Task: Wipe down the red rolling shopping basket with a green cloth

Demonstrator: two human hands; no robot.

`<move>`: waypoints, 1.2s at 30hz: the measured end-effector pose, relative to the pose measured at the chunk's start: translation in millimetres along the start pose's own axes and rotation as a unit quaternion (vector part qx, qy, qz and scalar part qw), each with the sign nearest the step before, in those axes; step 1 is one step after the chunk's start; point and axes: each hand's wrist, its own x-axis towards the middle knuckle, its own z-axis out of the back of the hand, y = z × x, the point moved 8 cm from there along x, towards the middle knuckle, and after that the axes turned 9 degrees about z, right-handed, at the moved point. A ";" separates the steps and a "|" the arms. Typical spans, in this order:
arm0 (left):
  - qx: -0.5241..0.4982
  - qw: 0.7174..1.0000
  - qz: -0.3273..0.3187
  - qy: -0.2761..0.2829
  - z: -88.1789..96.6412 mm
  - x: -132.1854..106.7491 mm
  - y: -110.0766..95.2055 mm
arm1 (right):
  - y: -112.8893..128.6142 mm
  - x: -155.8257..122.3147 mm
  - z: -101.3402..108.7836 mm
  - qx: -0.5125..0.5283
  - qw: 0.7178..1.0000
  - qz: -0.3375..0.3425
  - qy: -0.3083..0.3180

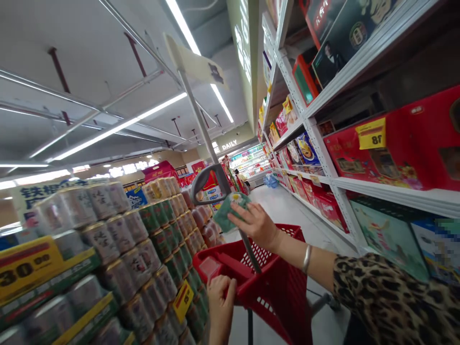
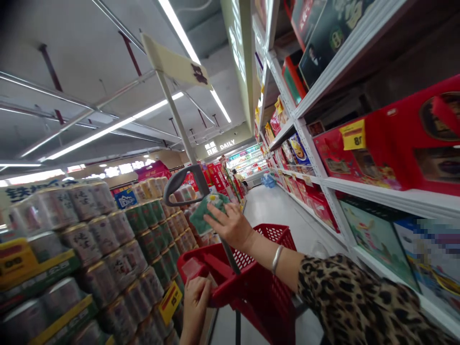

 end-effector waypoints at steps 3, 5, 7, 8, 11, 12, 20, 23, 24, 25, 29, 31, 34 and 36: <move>-0.014 1.000 -0.001 -0.009 11.6 -2.1 14.3 | 38.2 -25.5 7.7 0.028 0.997 0.037 -0.055; -0.030 1.000 0.002 -0.001 17.7 -3.6 22.2 | 58.0 -42.6 18.3 0.052 0.994 0.055 -0.083; -0.046 0.999 0.010 0.005 24.9 -4.8 28.0 | 69.4 -53.7 27.2 0.075 0.990 0.068 -0.095; -0.055 0.998 0.016 0.005 29.5 -5.2 30.0 | 72.1 -56.1 30.7 0.085 0.988 0.077 -0.101; -0.071 0.997 0.029 0.014 42.2 -4.9 30.9 | 72.1 -51.0 36.2 0.104 0.979 0.120 -0.129; -0.065 0.997 0.029 0.029 44.1 -4.4 28.7 | 69.8 -45.5 35.8 0.106 0.976 0.135 -0.137; -0.044 0.994 0.098 -0.015 56.3 -4.8 -26.8 | 33.0 6.7 16.8 0.093 0.991 0.050 -0.077; -0.030 0.988 0.147 0.021 40.7 -2.8 -41.3 | 39.3 -14.1 12.8 0.144 0.989 -0.012 -0.041; 0.000 0.989 0.148 0.022 37.5 -1.4 -43.8 | 46.2 -26.8 12.1 0.164 0.986 -0.023 -0.030; 0.022 0.989 0.147 0.016 36.2 0.0 -44.5 | 54.6 -41.1 11.2 0.180 0.983 -0.030 -0.018; 0.050 0.986 0.159 -0.013 37.6 3.7 -36.3 | 91.4 -100.0 5.0 0.215 0.976 -0.026 0.020; 0.052 0.985 0.165 0.003 35.0 4.9 -32.9 | 104.7 -123.0 -1.0 0.225 0.974 -0.022 0.031; 0.056 0.986 0.157 0.024 30.5 7.0 -33.4 | 113.0 -149.0 -12.9 0.238 0.969 -0.035 0.055; 0.065 0.985 0.155 0.025 29.6 8.6 -33.6 | 108.5 -164.7 -20.4 0.240 0.966 -0.061 0.076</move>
